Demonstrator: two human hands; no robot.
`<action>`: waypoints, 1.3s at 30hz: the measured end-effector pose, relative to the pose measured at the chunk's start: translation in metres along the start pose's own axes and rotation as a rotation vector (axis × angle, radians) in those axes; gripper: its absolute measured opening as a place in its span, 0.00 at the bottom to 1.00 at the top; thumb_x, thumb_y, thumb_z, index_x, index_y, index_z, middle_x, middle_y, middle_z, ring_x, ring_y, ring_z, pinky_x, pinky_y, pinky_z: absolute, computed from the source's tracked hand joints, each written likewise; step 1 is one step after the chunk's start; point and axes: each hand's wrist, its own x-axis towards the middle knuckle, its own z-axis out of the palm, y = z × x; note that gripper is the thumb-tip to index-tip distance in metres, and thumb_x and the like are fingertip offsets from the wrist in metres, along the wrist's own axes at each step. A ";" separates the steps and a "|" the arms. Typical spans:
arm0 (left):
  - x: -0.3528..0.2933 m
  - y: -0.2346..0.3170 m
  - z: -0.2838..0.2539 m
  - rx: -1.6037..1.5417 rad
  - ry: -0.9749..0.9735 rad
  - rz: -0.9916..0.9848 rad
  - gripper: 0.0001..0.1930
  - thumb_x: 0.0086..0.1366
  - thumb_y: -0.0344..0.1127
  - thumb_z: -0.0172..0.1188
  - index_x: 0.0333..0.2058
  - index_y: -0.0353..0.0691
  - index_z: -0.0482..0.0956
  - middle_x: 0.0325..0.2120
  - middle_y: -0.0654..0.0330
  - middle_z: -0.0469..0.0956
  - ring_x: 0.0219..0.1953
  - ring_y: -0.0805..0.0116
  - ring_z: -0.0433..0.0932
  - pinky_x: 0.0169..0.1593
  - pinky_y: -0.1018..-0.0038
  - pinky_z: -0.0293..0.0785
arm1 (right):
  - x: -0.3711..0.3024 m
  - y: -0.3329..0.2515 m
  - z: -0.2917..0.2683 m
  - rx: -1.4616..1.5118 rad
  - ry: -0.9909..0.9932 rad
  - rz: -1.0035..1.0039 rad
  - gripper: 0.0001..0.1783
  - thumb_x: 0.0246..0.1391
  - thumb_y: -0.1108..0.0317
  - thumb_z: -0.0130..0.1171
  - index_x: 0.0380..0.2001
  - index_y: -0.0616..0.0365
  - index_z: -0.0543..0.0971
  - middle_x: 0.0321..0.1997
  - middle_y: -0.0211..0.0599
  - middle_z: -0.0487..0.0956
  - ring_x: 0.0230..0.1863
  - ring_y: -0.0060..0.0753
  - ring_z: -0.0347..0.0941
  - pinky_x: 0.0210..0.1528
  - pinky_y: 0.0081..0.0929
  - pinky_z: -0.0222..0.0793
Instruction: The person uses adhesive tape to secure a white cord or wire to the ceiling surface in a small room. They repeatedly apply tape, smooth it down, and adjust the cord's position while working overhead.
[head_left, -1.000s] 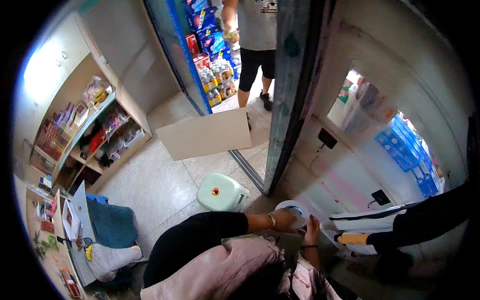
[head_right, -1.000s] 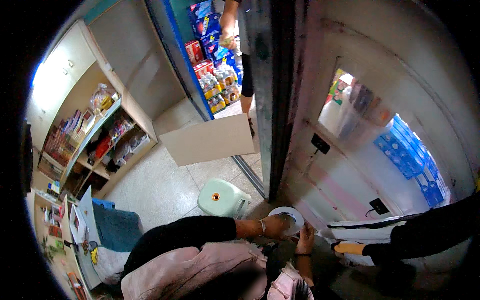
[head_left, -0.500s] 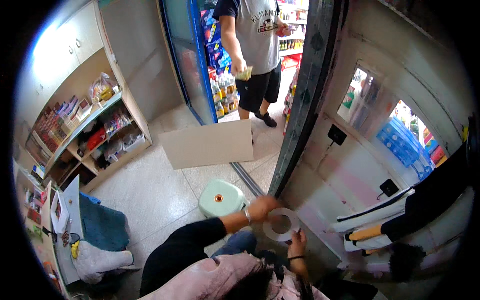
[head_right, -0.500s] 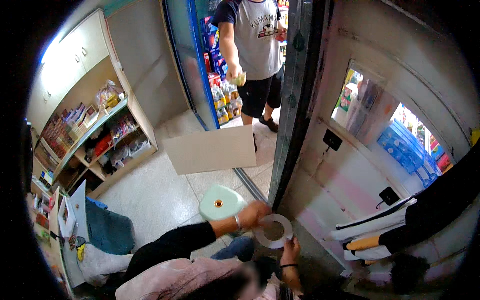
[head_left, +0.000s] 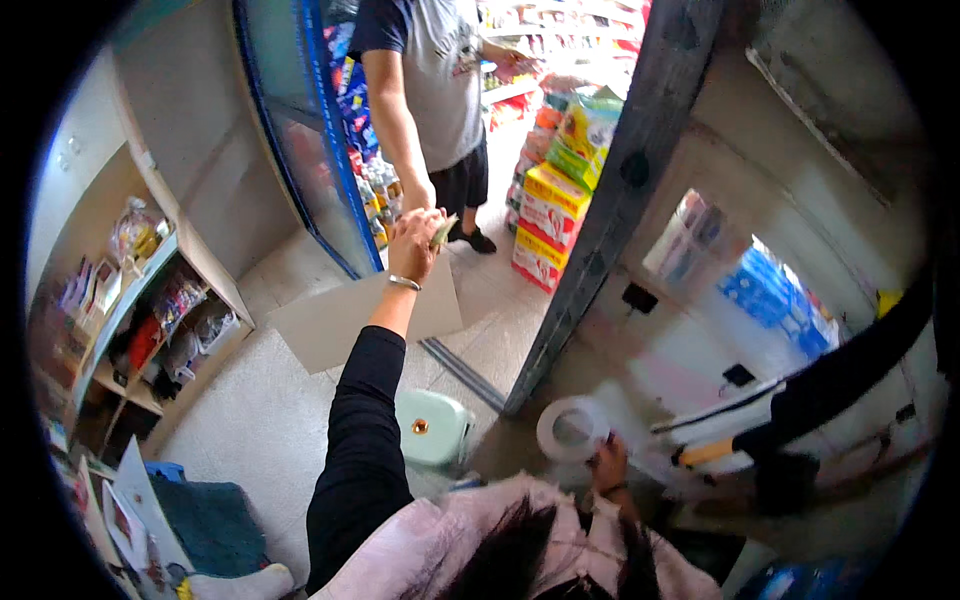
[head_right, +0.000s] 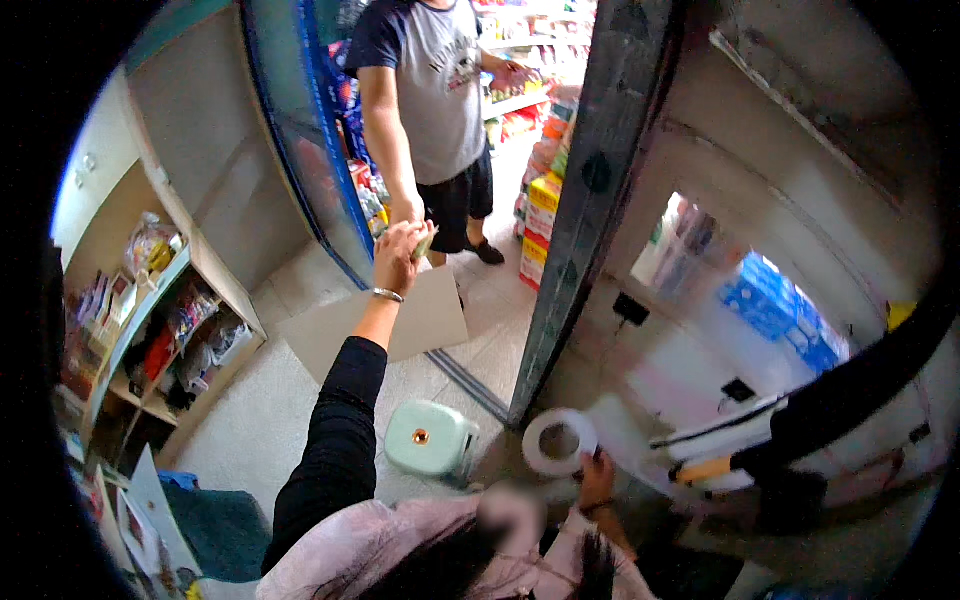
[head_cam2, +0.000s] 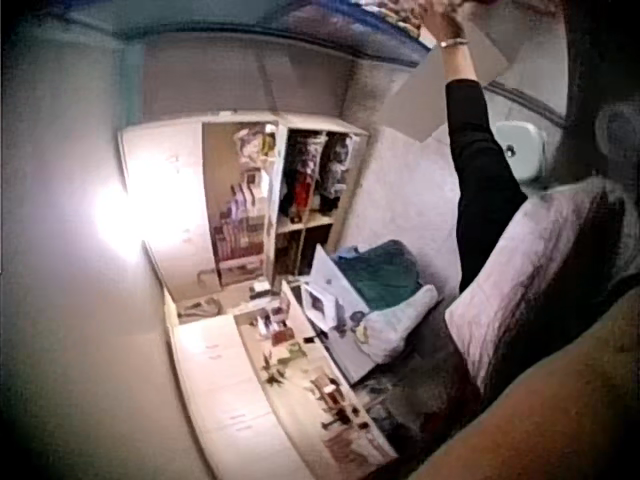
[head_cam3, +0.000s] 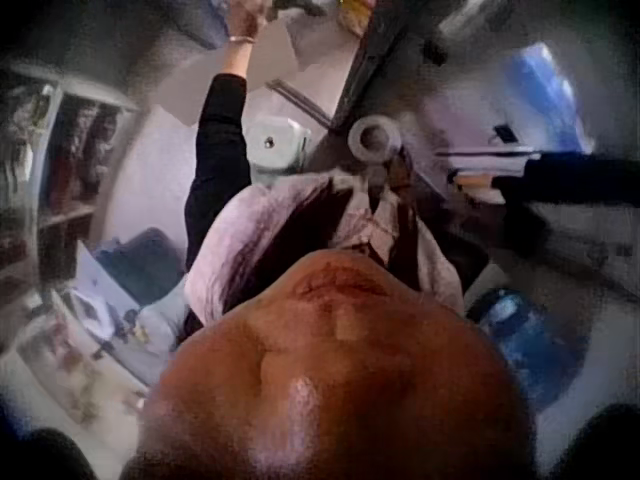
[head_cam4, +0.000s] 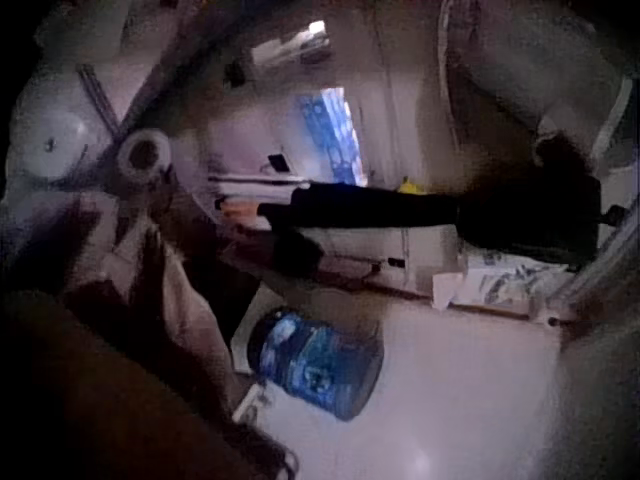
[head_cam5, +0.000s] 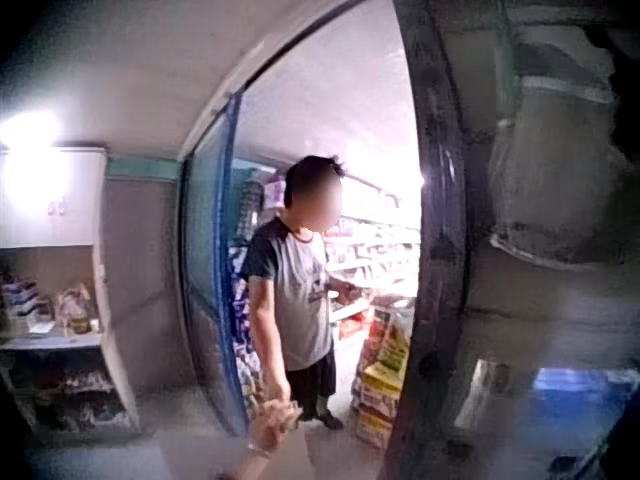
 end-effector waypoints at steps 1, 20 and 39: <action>0.005 0.000 -0.009 -0.037 0.014 0.016 0.18 0.50 0.28 0.58 0.42 0.48 0.77 0.41 0.63 0.76 0.47 0.61 0.72 0.50 0.63 0.65 | 0.014 -0.032 0.006 0.133 -0.026 0.029 0.13 0.56 0.63 0.54 0.40 0.60 0.74 0.28 0.28 0.75 0.26 0.22 0.68 0.28 0.25 0.66; -0.357 0.124 -0.118 -0.428 -2.412 0.023 0.19 0.59 0.41 0.54 0.44 0.33 0.74 0.41 0.45 0.77 0.43 0.51 0.77 0.47 0.63 0.71 | -0.024 -0.107 -0.024 0.525 0.515 0.324 0.18 0.56 0.63 0.55 0.49 0.56 0.70 0.34 0.26 0.74 0.28 0.18 0.68 0.25 0.20 0.66; -0.337 0.173 -0.125 -0.414 -2.486 0.198 0.18 0.61 0.41 0.52 0.45 0.35 0.74 0.42 0.46 0.77 0.44 0.52 0.76 0.48 0.64 0.71 | -0.091 -0.093 0.000 0.485 0.477 0.590 0.17 0.55 0.61 0.55 0.47 0.52 0.71 0.38 0.27 0.75 0.35 0.22 0.71 0.32 0.23 0.68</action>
